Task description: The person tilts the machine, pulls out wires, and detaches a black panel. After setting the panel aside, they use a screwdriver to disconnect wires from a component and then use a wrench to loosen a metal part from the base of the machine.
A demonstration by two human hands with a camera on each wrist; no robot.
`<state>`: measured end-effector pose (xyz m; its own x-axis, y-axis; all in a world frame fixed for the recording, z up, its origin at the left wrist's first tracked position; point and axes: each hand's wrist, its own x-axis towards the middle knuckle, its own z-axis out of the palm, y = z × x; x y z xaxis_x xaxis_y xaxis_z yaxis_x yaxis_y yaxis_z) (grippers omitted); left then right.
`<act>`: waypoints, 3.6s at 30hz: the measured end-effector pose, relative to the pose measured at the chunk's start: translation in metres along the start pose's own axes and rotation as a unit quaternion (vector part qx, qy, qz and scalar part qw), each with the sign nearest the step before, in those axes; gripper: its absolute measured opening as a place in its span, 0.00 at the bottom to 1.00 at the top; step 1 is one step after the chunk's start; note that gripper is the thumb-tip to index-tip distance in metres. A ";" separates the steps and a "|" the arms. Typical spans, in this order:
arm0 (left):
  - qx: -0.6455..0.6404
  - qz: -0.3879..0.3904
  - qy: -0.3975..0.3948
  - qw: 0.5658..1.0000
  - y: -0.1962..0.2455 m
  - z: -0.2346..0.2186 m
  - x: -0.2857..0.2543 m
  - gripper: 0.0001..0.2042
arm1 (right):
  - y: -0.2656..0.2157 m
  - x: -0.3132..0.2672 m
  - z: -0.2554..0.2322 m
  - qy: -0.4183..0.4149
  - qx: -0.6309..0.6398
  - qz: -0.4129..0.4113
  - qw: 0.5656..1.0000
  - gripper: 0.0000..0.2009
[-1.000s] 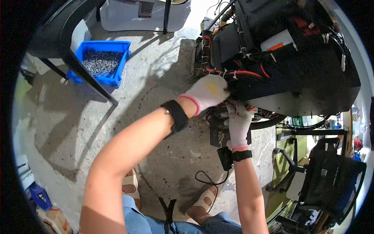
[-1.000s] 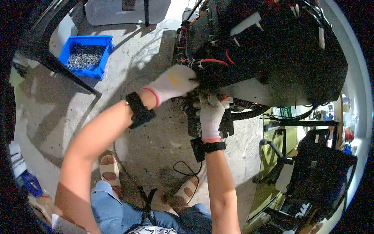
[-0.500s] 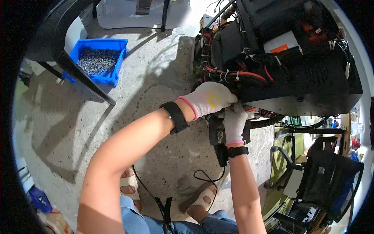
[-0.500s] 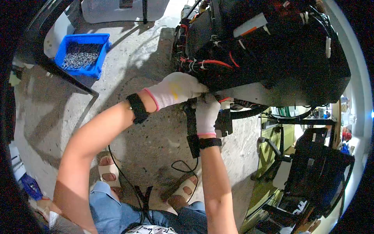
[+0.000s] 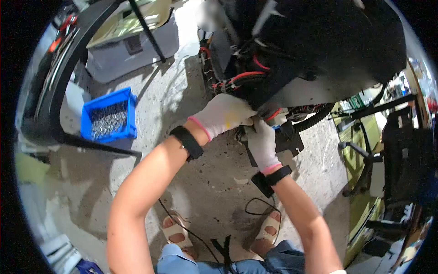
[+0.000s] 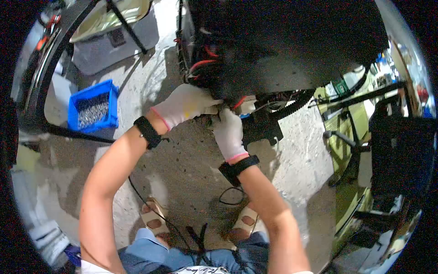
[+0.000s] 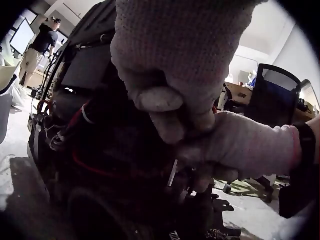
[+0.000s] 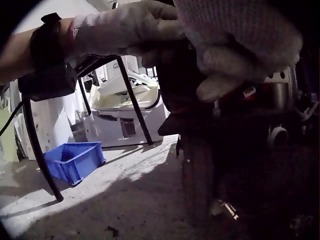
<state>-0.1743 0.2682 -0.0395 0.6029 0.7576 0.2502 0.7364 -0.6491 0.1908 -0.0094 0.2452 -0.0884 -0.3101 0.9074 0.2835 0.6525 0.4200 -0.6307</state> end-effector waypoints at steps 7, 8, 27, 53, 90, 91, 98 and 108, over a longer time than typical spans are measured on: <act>0.063 0.047 0.003 0.997 0.005 -0.014 0.000 0.13 | -0.002 -0.042 -0.046 -0.182 -0.059 0.010 0.982 0.15; 0.091 0.018 -0.056 0.994 0.008 -0.020 0.003 0.13 | 0.006 -0.048 -0.046 -0.203 -0.059 -0.004 0.977 0.15; -0.375 -0.536 0.344 0.674 0.048 0.049 0.017 0.09 | 0.013 -0.017 -0.005 -0.064 0.208 0.068 0.974 0.12; -0.489 -0.616 0.122 0.606 0.084 -0.003 0.036 0.13 | 0.003 -0.023 -0.015 -0.201 0.220 0.132 0.945 0.14; -0.272 -0.583 0.291 0.708 0.072 0.023 0.035 0.13 | 0.014 -0.008 0.029 0.018 0.266 0.025 0.963 0.13; -0.203 -0.511 0.298 0.780 0.072 0.020 0.036 0.15 | 0.016 -0.004 0.033 0.037 0.252 0.004 0.967 0.13; 0.017 -0.396 0.083 0.914 0.078 0.000 0.005 0.19 | 0.007 -0.001 0.021 0.029 0.578 0.266 0.771 0.12; 0.260 -0.102 0.053 0.959 0.031 -0.006 0.001 0.15 | 0.021 -0.014 0.036 0.043 0.351 0.085 0.932 0.08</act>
<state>-0.1524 0.2484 -0.0277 0.4164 0.8359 0.3576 0.9054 -0.3457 -0.2463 -0.0166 0.2409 -0.1316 -0.1668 0.9705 0.1740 0.0659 0.1871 -0.9801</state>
